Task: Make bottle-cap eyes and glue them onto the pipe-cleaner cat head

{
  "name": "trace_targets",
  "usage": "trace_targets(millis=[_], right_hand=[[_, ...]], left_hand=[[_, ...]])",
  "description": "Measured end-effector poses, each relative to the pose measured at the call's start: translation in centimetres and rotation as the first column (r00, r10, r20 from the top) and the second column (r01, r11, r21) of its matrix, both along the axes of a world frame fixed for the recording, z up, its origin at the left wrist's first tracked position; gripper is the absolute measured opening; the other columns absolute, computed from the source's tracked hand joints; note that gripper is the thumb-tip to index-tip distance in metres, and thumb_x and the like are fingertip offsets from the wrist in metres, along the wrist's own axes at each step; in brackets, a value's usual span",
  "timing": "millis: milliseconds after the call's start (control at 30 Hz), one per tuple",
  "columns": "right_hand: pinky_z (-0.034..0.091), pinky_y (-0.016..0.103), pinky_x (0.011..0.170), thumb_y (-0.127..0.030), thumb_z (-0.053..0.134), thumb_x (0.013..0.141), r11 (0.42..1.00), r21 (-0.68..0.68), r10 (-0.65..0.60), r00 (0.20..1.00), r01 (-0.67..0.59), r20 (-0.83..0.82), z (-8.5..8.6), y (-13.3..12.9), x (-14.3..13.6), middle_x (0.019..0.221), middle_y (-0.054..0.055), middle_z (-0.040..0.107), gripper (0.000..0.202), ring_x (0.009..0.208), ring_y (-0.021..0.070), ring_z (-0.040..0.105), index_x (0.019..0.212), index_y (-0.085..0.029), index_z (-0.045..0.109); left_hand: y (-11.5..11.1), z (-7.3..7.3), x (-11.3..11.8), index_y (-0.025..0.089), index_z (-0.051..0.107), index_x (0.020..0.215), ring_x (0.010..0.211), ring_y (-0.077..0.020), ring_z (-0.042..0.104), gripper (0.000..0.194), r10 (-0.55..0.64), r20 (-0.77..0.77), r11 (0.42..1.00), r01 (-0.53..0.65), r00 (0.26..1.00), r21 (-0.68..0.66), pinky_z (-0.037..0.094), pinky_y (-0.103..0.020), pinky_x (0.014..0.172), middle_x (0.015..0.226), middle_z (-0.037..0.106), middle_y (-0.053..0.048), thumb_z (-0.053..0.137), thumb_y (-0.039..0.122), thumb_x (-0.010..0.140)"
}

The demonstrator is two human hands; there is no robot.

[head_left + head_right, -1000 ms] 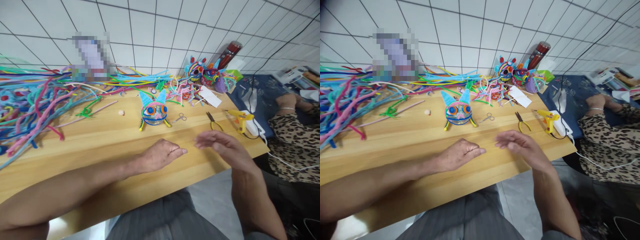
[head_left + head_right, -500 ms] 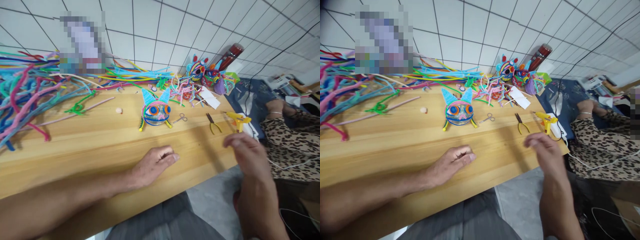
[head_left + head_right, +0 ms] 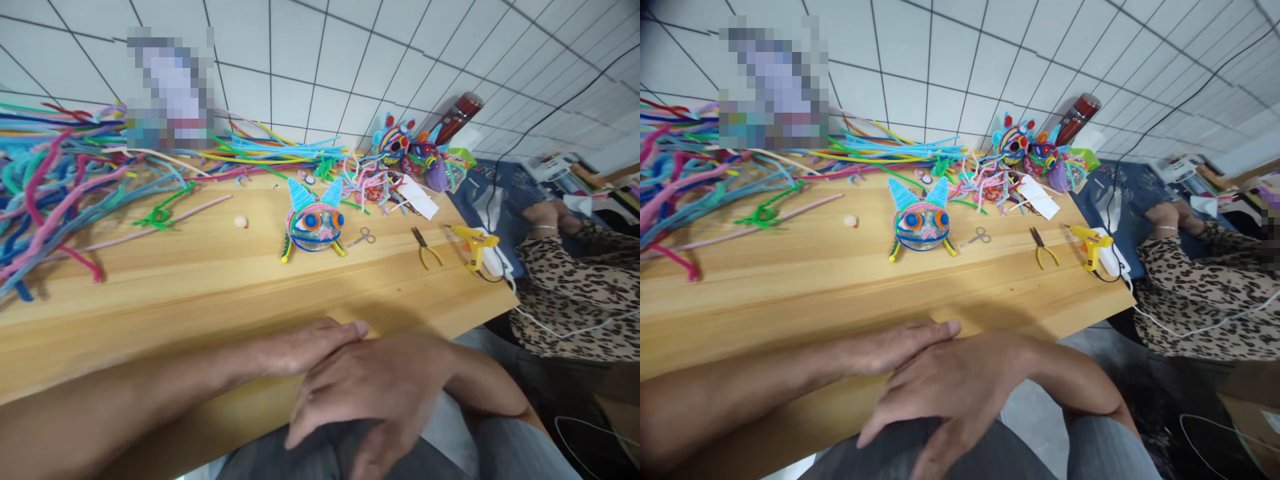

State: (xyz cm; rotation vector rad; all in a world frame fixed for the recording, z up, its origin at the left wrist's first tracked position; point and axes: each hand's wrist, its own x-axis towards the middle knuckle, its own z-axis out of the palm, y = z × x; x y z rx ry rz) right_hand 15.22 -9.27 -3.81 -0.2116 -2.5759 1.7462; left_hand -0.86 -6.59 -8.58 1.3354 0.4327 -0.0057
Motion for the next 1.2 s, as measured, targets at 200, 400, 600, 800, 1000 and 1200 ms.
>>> trace_targets(millis=[200,400,600,800,1000,1200], right_hand=[[0.059,0.026,0.073,-0.050,0.072,0.102,0.765,-0.105,-0.640,0.730,0.636,-0.239,3.4,1.4,8.7,0.087,0.003,0.080,0.028,0.077,0.0162,0.075,0.105,-0.023,0.079],[0.058,0.031,0.080,-0.067,0.057,0.104,0.617,0.344,-0.683,0.698,0.708,-0.213,0.9,-0.3,6.1,0.145,0.016,0.070,0.061,0.114,0.0232,0.072,0.148,-0.024,0.064],[0.050,0.030,0.073,-0.072,0.037,0.109,0.656,0.410,-0.715,0.696,0.634,0.068,-0.1,0.7,7.6,0.085,0.006,0.076,0.068,0.077,0.0172,0.067,0.097,-0.017,0.075],[0.034,0.029,0.052,-0.076,0.071,0.090,0.156,0.166,-0.988,0.152,0.974,0.040,-0.6,-0.5,17.3,0.059,-0.002,0.051,0.060,0.054,0.0138,0.045,0.063,-0.022,0.060],[0.026,0.035,0.052,-0.063,0.077,0.083,-0.424,0.049,-0.862,-0.386,0.904,-0.328,-1.1,0.9,21.6,0.056,-0.006,0.031,0.047,0.050,0.0147,0.027,0.063,-0.030,0.050],[0.034,0.033,0.061,-0.043,0.072,0.084,-0.486,0.270,-0.853,-0.383,0.831,-0.356,-1.8,5.5,20.9,0.057,-0.003,0.052,0.023,0.057,0.0161,0.045,0.071,-0.025,0.066]], left_hand=[[-0.7,0.5,-0.1,0.019,0.058,0.063,0.048,-0.0094,0.037,0.065,-0.032,-0.072,0.999,0.030,0.997,-0.020,0.030,-0.027,0.051,0.052,0.043,0.005,0.050,0.071,0.100],[-1.9,2.5,-0.5,0.017,0.059,0.061,0.053,-0.0094,0.047,0.060,-0.128,0.018,0.989,0.127,0.992,0.074,0.035,-0.025,0.056,0.055,0.051,0.002,0.048,0.056,0.107],[-2.4,2.0,-0.6,0.016,0.060,0.062,0.057,-0.0098,0.048,0.066,0.071,0.125,0.997,-0.073,0.990,0.011,0.036,-0.027,0.060,0.058,0.054,0.001,0.045,0.062,0.107],[-1.3,0.5,0.0,0.019,0.053,0.057,0.048,-0.0087,0.033,0.068,0.452,0.129,0.892,-0.443,0.883,-0.093,0.028,-0.028,0.052,0.049,0.040,0.004,0.050,0.072,0.100],[0.0,-0.8,0.7,0.018,0.058,0.066,0.052,-0.0110,0.042,0.061,0.633,0.095,0.774,-0.628,0.768,-0.078,0.034,-0.027,0.055,0.054,0.046,0.003,0.050,0.071,0.098],[0.1,-2.0,0.6,0.017,0.062,0.082,0.073,-0.0145,0.051,0.048,0.538,0.145,0.826,-0.553,0.831,0.106,0.040,-0.029,0.070,0.076,0.056,0.000,0.046,0.056,0.105]])
